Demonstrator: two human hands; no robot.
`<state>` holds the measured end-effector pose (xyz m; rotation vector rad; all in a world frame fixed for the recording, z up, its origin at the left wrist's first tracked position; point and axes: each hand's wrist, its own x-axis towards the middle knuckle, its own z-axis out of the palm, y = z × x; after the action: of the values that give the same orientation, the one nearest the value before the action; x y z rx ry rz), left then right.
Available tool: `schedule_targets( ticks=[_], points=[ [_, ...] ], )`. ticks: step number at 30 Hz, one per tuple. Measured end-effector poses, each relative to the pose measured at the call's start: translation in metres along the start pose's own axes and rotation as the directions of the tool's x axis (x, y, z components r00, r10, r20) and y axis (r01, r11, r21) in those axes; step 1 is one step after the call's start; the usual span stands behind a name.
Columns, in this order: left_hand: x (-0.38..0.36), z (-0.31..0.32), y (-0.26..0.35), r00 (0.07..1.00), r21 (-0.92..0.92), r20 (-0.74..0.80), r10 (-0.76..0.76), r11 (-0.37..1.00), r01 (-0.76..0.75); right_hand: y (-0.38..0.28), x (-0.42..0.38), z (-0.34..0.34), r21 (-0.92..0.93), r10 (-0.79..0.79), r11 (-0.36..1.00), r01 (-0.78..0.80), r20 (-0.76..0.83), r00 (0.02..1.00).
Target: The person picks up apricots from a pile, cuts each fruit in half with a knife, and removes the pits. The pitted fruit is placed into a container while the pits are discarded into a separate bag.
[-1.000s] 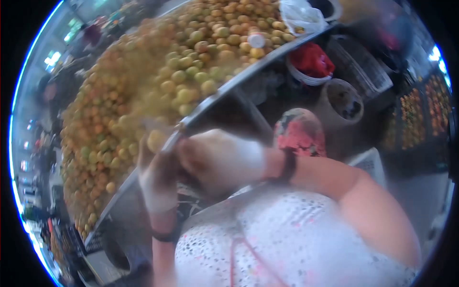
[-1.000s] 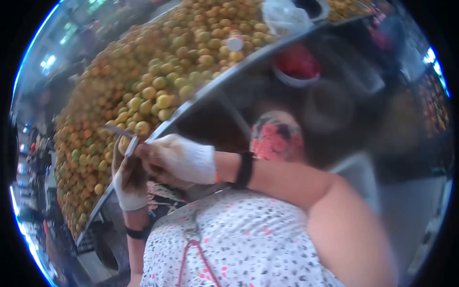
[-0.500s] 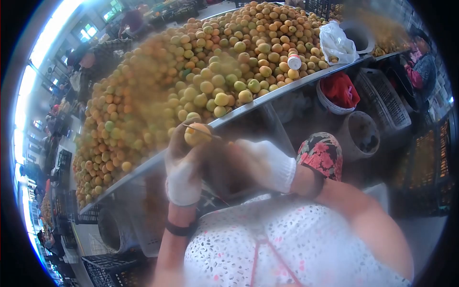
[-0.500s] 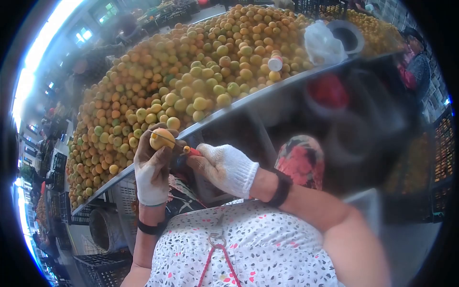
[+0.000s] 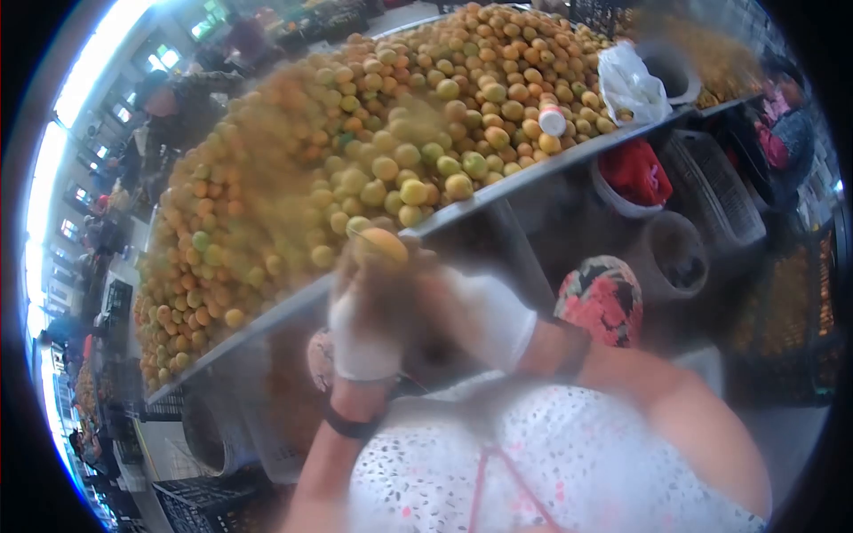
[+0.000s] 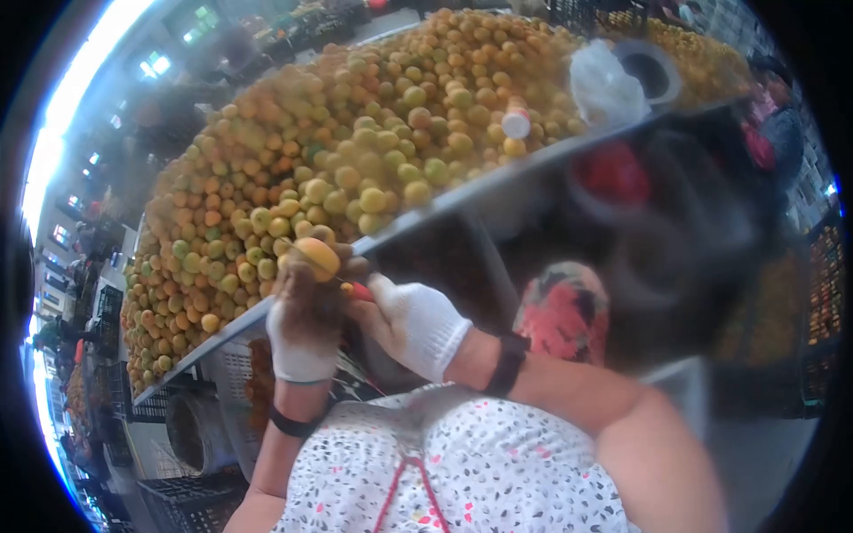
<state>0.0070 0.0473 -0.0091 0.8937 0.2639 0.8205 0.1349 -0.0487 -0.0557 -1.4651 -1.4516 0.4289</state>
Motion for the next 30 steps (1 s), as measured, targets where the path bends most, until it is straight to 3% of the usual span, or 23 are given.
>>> schedule_targets(
  ticks=[1,4,6,8,10,11,12,14,15,18,19,20,22,23,24,26,28,30],
  points=[
    [0.002,-0.002,-0.007,0.997,-0.033,-0.058,-0.052,0.998,0.05,0.008,0.006,0.008,-0.16,-0.083,0.984,0.079,-0.022,0.996],
    [0.003,-0.001,-0.022,0.971,-0.089,-0.197,-0.132,0.989,0.116,-0.005,0.017,0.004,-0.164,-0.05,0.986,0.042,-0.045,0.998],
    [0.004,-0.001,-0.017,0.988,-0.092,-0.072,-0.136,0.987,0.129,-0.013,0.02,-0.002,-0.16,-0.014,0.987,0.007,-0.043,0.999],
    [0.008,0.006,-0.009,0.996,-0.045,-0.063,-0.064,0.997,0.061,-0.03,0.02,-0.015,-0.043,0.034,0.998,-0.034,-0.003,0.999],
    [0.003,0.023,0.001,0.968,0.344,-0.122,0.219,0.924,-0.166,-0.039,0.018,-0.019,-0.022,0.039,0.999,-0.039,0.015,0.999],
    [0.002,0.015,0.002,0.972,0.405,-0.097,0.216,0.9,-0.16,-0.042,0.017,-0.019,-0.004,0.068,0.998,-0.068,0.029,0.997],
    [0.0,0.009,-0.001,0.967,0.406,-0.099,0.233,0.897,-0.175,-0.041,0.016,-0.015,-0.006,0.053,0.999,-0.053,0.036,0.998],
    [-0.001,0.012,-0.01,0.976,0.133,-0.218,-0.003,0.991,0.033,-0.037,0.017,-0.007,-0.07,0.101,0.992,-0.1,0.006,0.995],
    [-0.004,0.019,-0.013,0.959,0.063,-0.284,-0.018,0.997,0.038,-0.039,0.017,-0.007,-0.081,0.094,0.992,-0.093,0.014,0.995],
    [-0.008,0.022,0.001,0.987,0.087,-0.16,-0.008,0.996,0.022,-0.049,0.013,-0.008,-0.085,0.045,0.995,-0.047,-0.03,0.999],
    [-0.006,0.014,0.003,0.994,0.252,-0.101,0.045,0.967,-0.018,-0.057,0.012,-0.013,0.044,0.075,0.996,-0.074,-0.033,0.997],
    [-0.005,0.011,0.001,0.993,0.246,-0.105,0.046,0.969,-0.019,-0.061,0.012,-0.016,0.175,0.102,0.98,-0.094,-0.04,0.994],
    [-0.005,0.004,-0.002,0.95,0.535,-0.037,0.31,0.809,-0.243,-0.051,0.008,-0.011,0.161,0.09,0.983,-0.086,-0.022,0.996],
    [-0.004,0.0,-0.002,0.974,0.511,-0.07,0.215,0.846,-0.15,-0.041,0.008,-0.004,0.098,0.063,0.993,-0.059,-0.046,0.997],
    [-0.005,0.0,-0.004,0.974,0.51,-0.076,0.215,0.848,-0.147,-0.036,0.008,0.002,0.033,0.035,0.999,-0.033,-0.067,0.997],
    [-0.005,0.002,-0.006,0.973,0.113,-0.226,-0.05,0.991,0.077,-0.032,0.013,0.007,-0.035,0.017,0.999,-0.019,-0.068,0.998],
    [-0.006,0.008,-0.003,0.958,0.051,-0.276,-0.078,0.994,0.096,-0.036,0.016,0.004,-0.104,0.004,0.994,-0.012,-0.073,0.997],
    [-0.005,0.007,0.002,0.963,0.036,-0.267,-0.045,0.998,0.057,-0.051,0.02,-0.007,0.007,0.078,0.997,-0.078,0.008,0.997]
  ],
)
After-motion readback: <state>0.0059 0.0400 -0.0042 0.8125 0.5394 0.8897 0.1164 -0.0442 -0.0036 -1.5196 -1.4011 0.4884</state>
